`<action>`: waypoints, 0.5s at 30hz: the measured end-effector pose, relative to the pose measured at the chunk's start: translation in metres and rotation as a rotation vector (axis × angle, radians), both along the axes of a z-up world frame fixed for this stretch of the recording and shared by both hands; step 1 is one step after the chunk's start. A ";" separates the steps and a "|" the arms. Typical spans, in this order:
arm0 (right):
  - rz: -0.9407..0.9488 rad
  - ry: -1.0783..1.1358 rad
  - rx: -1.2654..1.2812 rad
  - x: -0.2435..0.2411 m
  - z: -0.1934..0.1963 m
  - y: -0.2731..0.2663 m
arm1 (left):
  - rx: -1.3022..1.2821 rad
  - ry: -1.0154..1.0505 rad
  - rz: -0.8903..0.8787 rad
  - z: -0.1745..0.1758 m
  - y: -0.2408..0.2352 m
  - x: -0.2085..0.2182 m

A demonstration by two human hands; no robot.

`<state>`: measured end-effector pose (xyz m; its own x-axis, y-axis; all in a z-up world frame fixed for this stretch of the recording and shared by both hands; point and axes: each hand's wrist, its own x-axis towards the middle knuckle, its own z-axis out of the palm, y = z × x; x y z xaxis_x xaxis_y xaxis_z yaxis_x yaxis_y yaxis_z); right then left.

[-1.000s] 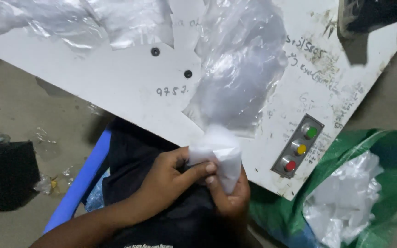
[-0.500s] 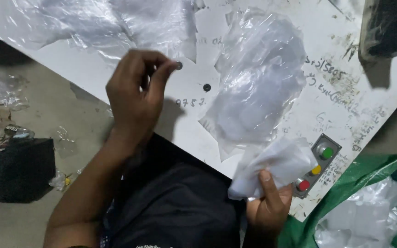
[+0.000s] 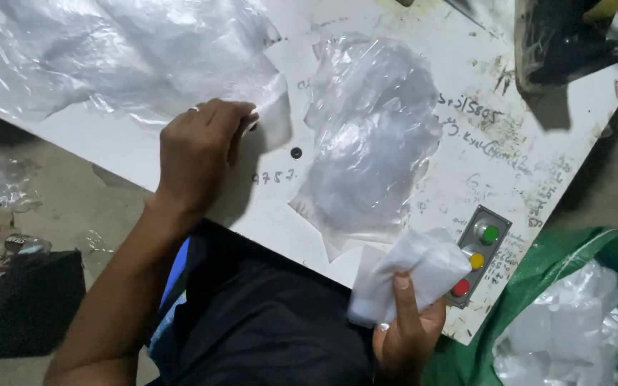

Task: Folding small plastic bags and placing them into a larger collection bag at a factory workstation.

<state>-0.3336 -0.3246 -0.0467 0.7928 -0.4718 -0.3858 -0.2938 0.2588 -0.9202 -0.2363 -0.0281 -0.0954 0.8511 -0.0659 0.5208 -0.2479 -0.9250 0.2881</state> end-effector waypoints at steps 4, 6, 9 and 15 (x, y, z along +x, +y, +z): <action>0.048 -0.043 -0.030 0.002 -0.003 0.003 | -0.282 0.161 0.102 0.002 0.006 -0.004; 0.065 -0.065 -0.021 0.002 0.002 0.007 | -0.441 0.313 0.138 0.016 0.009 -0.001; 0.071 0.009 -0.044 0.003 0.008 0.013 | -0.676 0.494 0.101 0.038 0.011 0.002; 0.023 -0.061 -0.050 0.000 -0.002 0.008 | -0.774 0.571 0.097 0.061 0.010 0.003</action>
<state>-0.3335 -0.3164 -0.0490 0.8250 -0.4708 -0.3125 -0.2416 0.2061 -0.9482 -0.2337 -0.0186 -0.0343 0.9733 0.2051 -0.1035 0.1857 -0.4377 0.8797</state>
